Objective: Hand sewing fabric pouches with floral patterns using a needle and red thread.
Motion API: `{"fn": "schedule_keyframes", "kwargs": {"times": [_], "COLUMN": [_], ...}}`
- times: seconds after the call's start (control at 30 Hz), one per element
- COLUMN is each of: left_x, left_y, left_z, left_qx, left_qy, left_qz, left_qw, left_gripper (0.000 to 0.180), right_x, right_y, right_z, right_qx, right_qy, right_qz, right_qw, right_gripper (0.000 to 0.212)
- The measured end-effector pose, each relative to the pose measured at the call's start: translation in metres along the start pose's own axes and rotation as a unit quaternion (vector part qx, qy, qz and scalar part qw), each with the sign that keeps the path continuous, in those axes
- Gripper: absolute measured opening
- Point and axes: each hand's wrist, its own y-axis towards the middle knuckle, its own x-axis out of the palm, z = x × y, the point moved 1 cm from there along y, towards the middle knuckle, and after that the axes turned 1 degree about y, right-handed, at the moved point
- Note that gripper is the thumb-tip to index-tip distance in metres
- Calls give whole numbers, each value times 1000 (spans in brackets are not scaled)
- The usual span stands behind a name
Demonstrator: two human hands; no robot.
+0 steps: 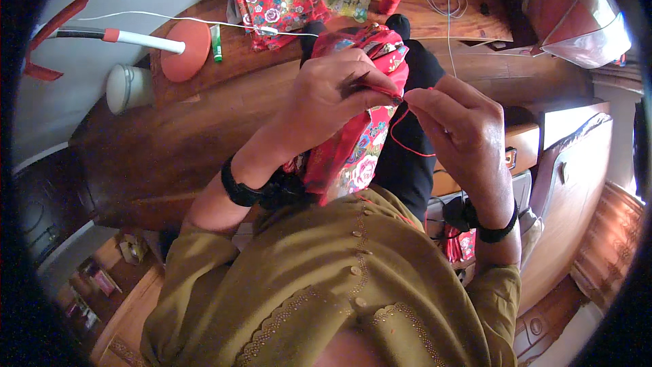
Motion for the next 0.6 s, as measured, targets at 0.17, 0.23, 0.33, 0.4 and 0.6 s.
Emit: {"fn": "schedule_keyframes", "kwargs": {"times": [0.17,0.23,0.33,0.4,0.6], "left_x": [0,0,0,0,2], "left_y": [0,0,-1,-1,-1], "left_z": [-1,-1,-2,-2,-3], "left_qx": [2,8,13,-5,-14], "left_qy": [2,2,4,7,-11], "left_qz": [5,7,7,-5,12], "left_qw": [1000,1000,1000,1000,1000], "left_gripper": [13,13,13,13,14], "right_x": [0,0,0,1,8], "right_y": [2,2,4,4,6], "right_z": [-2,-2,-4,-4,8], "right_qx": [-6,-9,-11,-11,30], "right_qy": [-13,-21,-29,-31,98], "right_qz": [-15,-17,-23,-26,-14], "right_qw": [1000,1000,999,999,995], "right_gripper": [9,10,9,8,10]}}
